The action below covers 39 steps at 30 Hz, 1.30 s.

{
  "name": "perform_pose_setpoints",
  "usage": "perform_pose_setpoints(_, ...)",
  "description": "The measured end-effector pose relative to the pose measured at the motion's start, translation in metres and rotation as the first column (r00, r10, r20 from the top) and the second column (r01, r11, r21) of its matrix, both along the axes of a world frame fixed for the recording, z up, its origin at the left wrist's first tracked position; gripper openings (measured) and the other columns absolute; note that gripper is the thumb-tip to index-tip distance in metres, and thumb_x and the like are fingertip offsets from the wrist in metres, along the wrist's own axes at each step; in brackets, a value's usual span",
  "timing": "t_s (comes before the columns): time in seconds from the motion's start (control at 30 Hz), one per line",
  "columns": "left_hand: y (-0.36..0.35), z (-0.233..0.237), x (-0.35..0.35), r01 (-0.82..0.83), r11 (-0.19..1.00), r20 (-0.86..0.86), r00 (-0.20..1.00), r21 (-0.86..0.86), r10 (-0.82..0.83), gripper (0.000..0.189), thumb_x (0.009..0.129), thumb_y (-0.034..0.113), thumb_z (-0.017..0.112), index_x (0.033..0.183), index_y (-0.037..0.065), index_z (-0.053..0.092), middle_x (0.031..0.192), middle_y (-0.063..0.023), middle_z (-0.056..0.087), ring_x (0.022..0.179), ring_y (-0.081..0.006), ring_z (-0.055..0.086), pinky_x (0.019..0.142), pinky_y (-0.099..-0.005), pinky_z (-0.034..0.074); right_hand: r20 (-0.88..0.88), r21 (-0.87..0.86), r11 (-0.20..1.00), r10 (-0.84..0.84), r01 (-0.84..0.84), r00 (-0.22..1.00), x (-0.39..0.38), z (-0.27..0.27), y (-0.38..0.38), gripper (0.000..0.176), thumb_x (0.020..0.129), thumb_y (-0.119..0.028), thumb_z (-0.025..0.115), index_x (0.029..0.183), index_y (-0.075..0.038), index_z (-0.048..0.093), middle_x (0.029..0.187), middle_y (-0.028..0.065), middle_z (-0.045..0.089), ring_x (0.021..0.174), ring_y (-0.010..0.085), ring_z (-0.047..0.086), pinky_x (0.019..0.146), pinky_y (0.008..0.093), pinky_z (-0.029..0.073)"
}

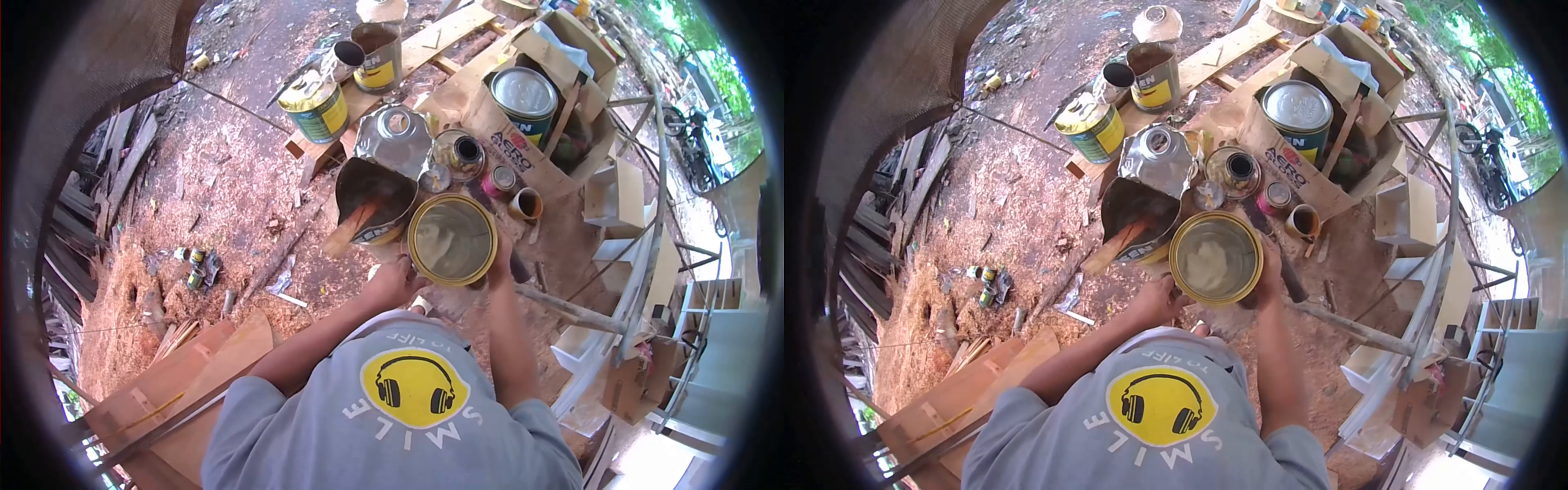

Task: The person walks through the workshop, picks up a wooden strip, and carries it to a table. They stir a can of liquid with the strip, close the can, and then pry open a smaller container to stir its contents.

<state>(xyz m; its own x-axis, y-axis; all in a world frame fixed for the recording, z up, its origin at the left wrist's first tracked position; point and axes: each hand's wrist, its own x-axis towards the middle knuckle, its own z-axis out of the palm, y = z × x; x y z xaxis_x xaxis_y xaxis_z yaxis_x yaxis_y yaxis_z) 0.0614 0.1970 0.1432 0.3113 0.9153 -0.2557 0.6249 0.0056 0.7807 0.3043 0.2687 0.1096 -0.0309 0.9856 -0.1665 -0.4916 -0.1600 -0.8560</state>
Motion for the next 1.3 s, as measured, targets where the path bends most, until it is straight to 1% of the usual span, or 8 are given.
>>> perform_pose_setpoints(0.17,-0.002,0.005,-0.002,0.052,0.999,-0.091,0.995,0.008,-0.051,0.042,0.089,0.035,0.062,0.096,-0.006,0.052,0.088,-0.0291,0.062,0.083,-0.0463,0.061,0.072,-0.0518,0.048,0.328,0.26,0.966,-0.083,-0.005,0.941,0.001,-0.004,0.001,0.034,0.101,-0.023,0.044,0.106,0.003,0.065,0.098,0.0061,0.067,0.084,0.0109,0.062,0.075,0.0253,0.05)
perform_pose_setpoints(0.3,-0.006,0.012,0.003,-0.013,0.997,-0.039,0.999,-0.073,0.01,0.041,0.091,0.035,0.06,0.097,-0.005,0.051,0.094,-0.0312,0.061,0.089,-0.0472,0.06,0.076,-0.0524,0.048,0.028,0.043,0.999,0.015,-0.016,0.999,0.008,-0.021,0.001,0.034,0.101,-0.023,0.045,0.107,0.003,0.066,0.098,0.0054,0.068,0.083,0.0103,0.062,0.075,0.0248,0.049)
perform_pose_setpoints(0.43,-0.006,0.002,0.002,-0.013,0.995,-0.087,0.996,-0.099,0.004,0.044,0.088,0.033,0.063,0.111,-0.003,0.055,0.095,-0.0276,0.065,0.092,-0.0447,0.061,0.077,-0.0495,0.049,0.399,0.272,0.961,-0.061,-0.054,0.915,0.006,-0.01,-0.004,0.034,0.101,-0.023,0.045,0.11,0.003,0.065,0.1,0.0052,0.068,0.086,0.0102,0.062,0.076,0.0247,0.05)
perform_pose_setpoints(0.6,-0.003,0.012,0.009,-0.04,0.988,-0.024,0.999,-0.149,0.037,0.051,0.081,0.035,0.072,0.111,-0.002,0.054,0.093,-0.0237,0.066,0.089,-0.04,0.065,0.077,-0.0462,0.051,0.156,0.117,0.993,-0.006,-0.012,0.988,0.009,-0.011,-0.009,0.027,0.091,-0.004,0.053,0.114,0.004,0.063,0.11,0.0122,0.065,0.097,0.0197,0.063,0.083,0.0286,0.05)
perform_pose_setpoints(0.8,-0.012,0.012,0.013,-0.117,0.972,0.056,0.99,-0.205,0.131,0.044,0.085,0.029,0.069,0.113,-0.002,0.056,0.093,-0.0216,0.068,0.087,-0.0353,0.067,0.077,-0.0422,0.052,0.311,0.12,0.993,-0.043,0.006,0.949,0.005,0.003,-0.007,0.036,0.1,-0.023,0.045,0.112,0.005,0.064,0.101,0.0077,0.068,0.087,0.0126,0.062,0.076,0.0272,0.05)
perform_pose_setpoints(0.93,-0.017,0.012,-0.015,-0.268,0.932,0.094,0.95,-0.244,0.298,0.038,0.082,0.034,0.071,0.085,-0.003,0.065,0.085,-0.0222,0.067,0.079,-0.0342,0.067,0.07,-0.0407,0.052,0.112,-0.056,0.998,-0.008,0.014,0.994,0.014,-0.004,0.0,0.037,0.1,-0.022,0.045,0.117,0.007,0.06,0.108,0.0127,0.066,0.095,0.0185,0.063,0.085,0.0304,0.049)
perform_pose_setpoints(1.07,-0.026,0.036,-0.055,-0.798,0.596,0.125,0.602,0.086,0.788,0.036,0.078,0.027,0.076,0.068,0.0,0.054,0.06,-0.0123,0.055,0.051,-0.0215,0.052,0.05,-0.0354,0.041,0.0,-0.133,0.991,0.01,-0.01,1.0,0.021,0.024,0.002,0.04,0.099,-0.02,0.045,0.125,0.01,0.053,0.12,0.0163,0.061,0.108,0.0235,0.06,0.096,0.0332,0.046)
perform_pose_setpoints(1.3,0.028,0.08,-0.092,-0.463,0.624,0.002,0.804,0.63,0.594,0.012,0.084,0.012,0.064,0.084,0.001,0.059,0.075,-0.014,0.06,0.06,-0.0294,0.058,0.054,-0.0378,0.044,0.159,-0.102,0.994,-0.033,0.049,0.987,0.022,0.031,-0.01,0.042,0.098,-0.022,0.048,0.126,0.01,0.053,0.119,0.0155,0.061,0.108,0.0218,0.06,0.096,0.0321,0.045)
